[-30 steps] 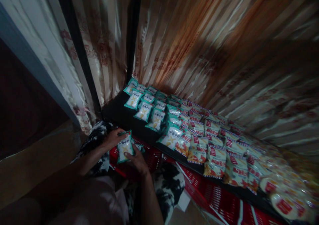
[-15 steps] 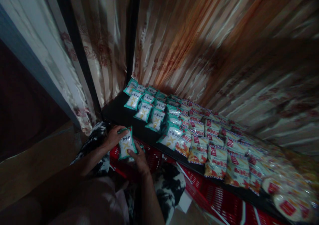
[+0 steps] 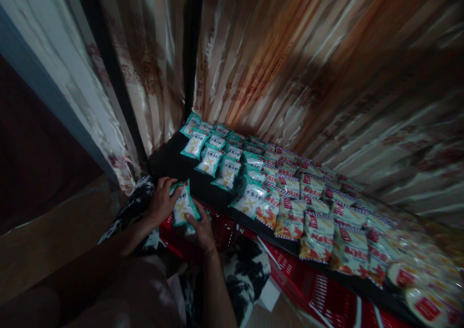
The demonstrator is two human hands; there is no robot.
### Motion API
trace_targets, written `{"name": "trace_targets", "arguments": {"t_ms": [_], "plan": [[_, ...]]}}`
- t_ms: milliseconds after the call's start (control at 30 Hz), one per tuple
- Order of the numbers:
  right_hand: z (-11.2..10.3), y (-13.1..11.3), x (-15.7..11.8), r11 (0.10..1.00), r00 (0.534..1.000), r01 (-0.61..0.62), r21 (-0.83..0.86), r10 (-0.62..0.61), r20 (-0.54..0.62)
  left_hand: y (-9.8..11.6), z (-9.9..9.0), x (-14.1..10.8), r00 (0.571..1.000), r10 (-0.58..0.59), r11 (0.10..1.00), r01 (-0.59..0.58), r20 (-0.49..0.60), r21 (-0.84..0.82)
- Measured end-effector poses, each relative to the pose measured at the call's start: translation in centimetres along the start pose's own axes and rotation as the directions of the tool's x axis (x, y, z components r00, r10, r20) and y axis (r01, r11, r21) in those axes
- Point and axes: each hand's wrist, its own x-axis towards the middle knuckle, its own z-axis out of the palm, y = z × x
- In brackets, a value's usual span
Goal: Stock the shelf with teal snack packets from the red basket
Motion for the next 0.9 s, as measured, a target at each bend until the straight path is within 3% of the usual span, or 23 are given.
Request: {"name": "trace_targets", "arguments": {"t_ms": [167, 333, 667, 767, 900], "plan": [[0.2, -0.4, 0.0, 1.000, 0.997, 0.015, -0.007, -0.015, -0.071, 0.4, -0.7, -0.3, 1.000, -0.004, 0.993, 0.007, -0.027, 0.114], [-0.1, -0.4, 0.2, 0.999, 0.997, 0.046, -0.002, -0.046, -0.069, 0.8, -1.1, -0.4, 0.999, 0.034, 0.980, -0.035, 0.008, 0.198], [-0.6, 0.1, 0.3, 0.999, 0.994, 0.049, 0.007, -0.048, -0.103, 0.3, -1.0, -0.5, 0.992, -0.015, 0.994, 0.001, 0.129, 0.109], [-0.8, 0.3, 0.2, 0.995, 0.991, 0.100, -0.016, -0.101, -0.084, 0.5, -1.0, -0.5, 0.973, -0.111, 0.993, 0.100, 0.204, 0.066], [-1.1, 0.6, 0.1, 0.992, 0.991, 0.122, -0.045, -0.124, -0.052, 0.6, -1.1, -0.4, 0.910, -0.288, 0.953, 0.302, 0.299, 0.000]]}}
